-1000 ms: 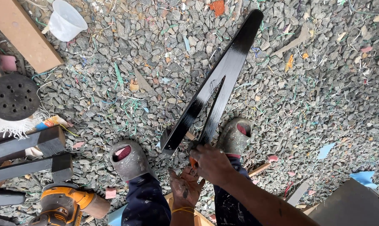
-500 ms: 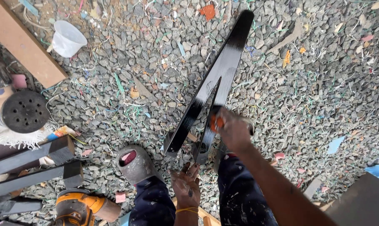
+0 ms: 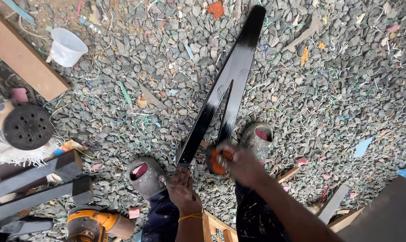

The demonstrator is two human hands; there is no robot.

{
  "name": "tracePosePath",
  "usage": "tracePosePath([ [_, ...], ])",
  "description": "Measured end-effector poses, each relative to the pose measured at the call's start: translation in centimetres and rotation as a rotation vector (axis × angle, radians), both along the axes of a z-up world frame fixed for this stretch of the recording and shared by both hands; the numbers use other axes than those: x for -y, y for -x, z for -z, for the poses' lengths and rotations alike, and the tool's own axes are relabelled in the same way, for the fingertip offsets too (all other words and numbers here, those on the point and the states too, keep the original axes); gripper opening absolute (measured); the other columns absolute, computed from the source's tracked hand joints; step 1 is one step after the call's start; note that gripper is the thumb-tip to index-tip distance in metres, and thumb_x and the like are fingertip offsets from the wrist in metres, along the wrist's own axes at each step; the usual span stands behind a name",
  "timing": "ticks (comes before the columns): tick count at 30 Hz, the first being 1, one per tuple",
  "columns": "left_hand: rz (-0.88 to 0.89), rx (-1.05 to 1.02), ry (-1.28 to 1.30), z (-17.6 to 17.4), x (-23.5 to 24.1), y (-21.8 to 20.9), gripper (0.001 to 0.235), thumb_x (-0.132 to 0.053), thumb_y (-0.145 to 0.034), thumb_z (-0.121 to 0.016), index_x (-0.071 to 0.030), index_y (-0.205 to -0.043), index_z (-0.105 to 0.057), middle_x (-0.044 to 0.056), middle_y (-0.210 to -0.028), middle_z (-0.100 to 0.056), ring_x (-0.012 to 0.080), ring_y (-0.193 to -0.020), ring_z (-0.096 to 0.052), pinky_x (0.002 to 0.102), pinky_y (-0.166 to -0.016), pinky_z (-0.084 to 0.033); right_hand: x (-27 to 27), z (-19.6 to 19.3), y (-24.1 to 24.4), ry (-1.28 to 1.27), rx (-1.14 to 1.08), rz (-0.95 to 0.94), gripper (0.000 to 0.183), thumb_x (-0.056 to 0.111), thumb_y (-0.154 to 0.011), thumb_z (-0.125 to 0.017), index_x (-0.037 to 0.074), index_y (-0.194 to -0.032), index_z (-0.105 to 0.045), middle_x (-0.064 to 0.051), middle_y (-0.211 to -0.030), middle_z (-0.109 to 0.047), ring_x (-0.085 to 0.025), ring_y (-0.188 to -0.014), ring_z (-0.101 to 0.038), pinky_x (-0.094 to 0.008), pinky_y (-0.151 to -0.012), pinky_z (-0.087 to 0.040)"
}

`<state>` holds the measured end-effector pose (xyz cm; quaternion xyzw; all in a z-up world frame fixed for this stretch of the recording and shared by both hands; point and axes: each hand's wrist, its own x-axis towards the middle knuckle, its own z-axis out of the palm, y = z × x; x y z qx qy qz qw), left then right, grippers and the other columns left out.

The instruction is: The person paints a long, black metal frame using an orange sponge. They repeatedly dip the sponge into a bucket of black paint and apply it to the frame, which is resting on a gravel surface. The person also moves a pink foam board and a grey tile to adjust the workspace.

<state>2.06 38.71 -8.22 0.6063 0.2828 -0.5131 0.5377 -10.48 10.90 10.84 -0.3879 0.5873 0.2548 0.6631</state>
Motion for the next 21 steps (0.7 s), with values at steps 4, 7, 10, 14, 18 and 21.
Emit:
tracePosePath([
  [4,-0.105,0.029,-0.592,-10.4,12.5,-1.1,0.055,-0.044,-0.104,-0.032,-0.003,-0.120,-0.065,0.012,-0.124,-0.070,0.0278,-0.107,-0.065,0.040,-0.090,-0.043,11.5,0.6,-2.0,0.513,-0.153,0.078,0.031,0.023,-0.105,-0.048,0.015,-0.133,-0.060,-0.015,-0.107,-0.072,-0.013,-0.044,-0.054,-0.027,-0.035,-0.044],
  [7,-0.049,0.041,-0.736,-9.0,12.7,-1.7,0.048,-0.039,-0.107,-0.036,-0.005,-0.106,-0.070,0.009,-0.113,-0.075,0.0234,-0.096,-0.069,0.037,-0.082,-0.043,18.2,3.7,-1.8,0.628,-0.288,0.049,0.033,0.019,-0.105,-0.044,0.013,-0.136,-0.052,-0.020,-0.122,-0.065,-0.024,-0.069,-0.059,-0.038,-0.056,-0.055],
  [10,0.089,-0.027,-0.712,-6.1,9.9,-3.3,0.042,-0.042,-0.111,-0.027,-0.016,-0.134,-0.051,0.011,-0.115,-0.075,0.0275,-0.098,-0.071,0.043,-0.092,-0.042,17.8,6.0,-3.0,0.606,-0.337,-0.148,0.025,0.016,-0.108,-0.044,0.011,-0.132,-0.046,-0.018,-0.106,-0.065,-0.031,-0.075,-0.067,-0.043,-0.060,-0.061],
  [14,0.141,-0.112,-0.636,-10.7,13.7,-5.1,0.072,-0.061,-0.104,-0.020,-0.022,-0.165,-0.024,0.010,-0.112,-0.074,0.0264,-0.096,-0.070,0.052,-0.122,-0.020,10.7,4.2,-6.4,0.375,-0.314,-0.130,0.034,0.025,-0.109,-0.046,0.017,-0.141,-0.040,-0.016,-0.096,-0.070,-0.029,-0.065,-0.069,-0.039,-0.052,-0.061],
  [18,0.166,-0.107,-0.451,-7.9,8.6,-5.8,0.069,-0.064,-0.101,-0.022,-0.030,-0.159,-0.032,0.019,-0.113,-0.071,0.0386,-0.101,-0.067,0.053,-0.117,-0.034,0.1,5.2,-8.5,0.227,-0.311,-0.612,0.069,0.037,-0.110,-0.031,0.009,-0.166,-0.004,-0.021,-0.115,-0.058,-0.023,-0.081,-0.061,-0.030,-0.057,-0.058],
  [21,0.133,-0.082,-0.145,-5.7,5.3,-7.2,0.093,-0.066,-0.107,-0.004,-0.001,-0.127,-0.067,0.018,-0.071,-0.072,0.0406,-0.098,-0.075,0.054,-0.105,-0.052,-5.7,6.3,-9.5,0.228,-0.190,-0.710,0.065,0.038,-0.109,-0.026,0.008,-0.164,-0.009,-0.020,-0.151,-0.042,-0.033,-0.127,-0.052,-0.044,-0.101,-0.052],
])
